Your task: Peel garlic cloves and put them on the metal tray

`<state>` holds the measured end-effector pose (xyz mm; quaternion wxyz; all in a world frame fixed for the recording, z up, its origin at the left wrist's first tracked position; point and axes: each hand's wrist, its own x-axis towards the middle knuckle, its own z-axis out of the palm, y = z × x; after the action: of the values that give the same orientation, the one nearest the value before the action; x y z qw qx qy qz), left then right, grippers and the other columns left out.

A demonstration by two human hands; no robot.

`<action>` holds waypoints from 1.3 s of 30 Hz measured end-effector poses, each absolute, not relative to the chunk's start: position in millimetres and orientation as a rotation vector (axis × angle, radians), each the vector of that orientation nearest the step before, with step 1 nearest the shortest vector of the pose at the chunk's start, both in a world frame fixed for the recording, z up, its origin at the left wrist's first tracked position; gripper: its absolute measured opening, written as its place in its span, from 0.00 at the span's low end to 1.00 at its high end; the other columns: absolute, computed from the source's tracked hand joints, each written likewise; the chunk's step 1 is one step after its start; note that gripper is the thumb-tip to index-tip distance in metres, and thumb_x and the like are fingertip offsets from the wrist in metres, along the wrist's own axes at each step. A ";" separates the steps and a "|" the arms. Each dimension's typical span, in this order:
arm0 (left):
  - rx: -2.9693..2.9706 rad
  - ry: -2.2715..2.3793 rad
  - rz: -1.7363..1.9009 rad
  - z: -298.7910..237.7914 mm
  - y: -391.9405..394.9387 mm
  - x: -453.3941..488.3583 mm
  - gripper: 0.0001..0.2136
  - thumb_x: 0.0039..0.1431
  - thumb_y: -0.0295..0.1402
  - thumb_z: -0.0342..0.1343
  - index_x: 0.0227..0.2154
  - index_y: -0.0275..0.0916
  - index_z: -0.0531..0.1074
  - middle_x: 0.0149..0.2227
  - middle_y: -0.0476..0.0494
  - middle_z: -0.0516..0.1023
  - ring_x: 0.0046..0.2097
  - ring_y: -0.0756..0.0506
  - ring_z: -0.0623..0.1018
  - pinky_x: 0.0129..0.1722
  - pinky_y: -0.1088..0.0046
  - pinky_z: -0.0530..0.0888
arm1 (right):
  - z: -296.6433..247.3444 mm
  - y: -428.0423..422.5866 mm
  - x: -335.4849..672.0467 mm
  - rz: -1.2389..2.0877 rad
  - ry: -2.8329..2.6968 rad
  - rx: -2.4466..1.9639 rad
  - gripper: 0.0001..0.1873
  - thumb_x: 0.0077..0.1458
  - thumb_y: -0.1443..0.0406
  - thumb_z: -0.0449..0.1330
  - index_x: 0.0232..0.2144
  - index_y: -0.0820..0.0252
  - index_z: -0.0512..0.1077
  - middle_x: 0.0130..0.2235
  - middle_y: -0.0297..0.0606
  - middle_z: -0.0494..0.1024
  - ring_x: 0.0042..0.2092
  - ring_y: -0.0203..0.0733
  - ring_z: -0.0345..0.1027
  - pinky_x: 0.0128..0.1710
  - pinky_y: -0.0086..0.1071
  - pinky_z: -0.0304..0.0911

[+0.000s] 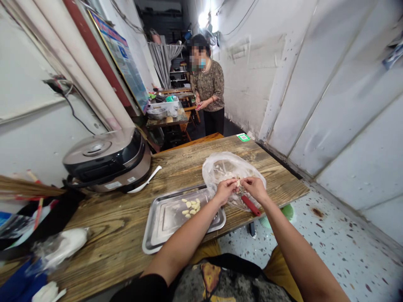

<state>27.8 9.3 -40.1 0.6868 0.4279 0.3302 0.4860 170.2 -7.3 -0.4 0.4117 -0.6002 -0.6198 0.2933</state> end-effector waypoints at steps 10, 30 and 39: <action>0.967 0.750 1.096 -43.0 11.0 30.9 0.16 0.44 0.35 0.61 0.38 0.33 0.75 0.33 0.42 0.78 0.28 0.51 0.74 0.35 0.70 0.72 | -7.1 -6.3 169.9 0.931 -1.350 -1.443 0.10 0.40 0.61 0.58 0.21 0.64 0.72 0.16 0.31 0.69 0.18 0.31 0.57 0.18 0.24 0.54; 0.941 0.696 1.242 -27.5 6.6 34.2 0.17 0.40 0.37 0.64 0.32 0.33 0.72 0.28 0.45 0.77 0.31 0.47 0.77 0.38 0.67 0.74 | -10.2 -3.3 166.2 1.049 -1.099 -1.436 0.09 0.38 0.61 0.58 0.18 0.63 0.70 0.16 0.31 0.69 0.17 0.31 0.58 0.17 0.25 0.54; 0.984 0.780 1.204 -33.5 9.8 27.5 0.19 0.43 0.36 0.62 0.39 0.32 0.73 0.28 0.45 0.77 0.26 0.51 0.74 0.33 0.72 0.73 | -25.3 0.3 183.0 0.646 -1.435 -1.665 0.16 0.43 0.57 0.58 0.14 0.62 0.70 0.13 0.32 0.67 0.18 0.33 0.58 0.19 0.26 0.51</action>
<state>27.5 9.8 -33.5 0.6450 0.4321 0.3427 0.5290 183.0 0.3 -25.3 0.4127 -0.6621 -0.5705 0.2567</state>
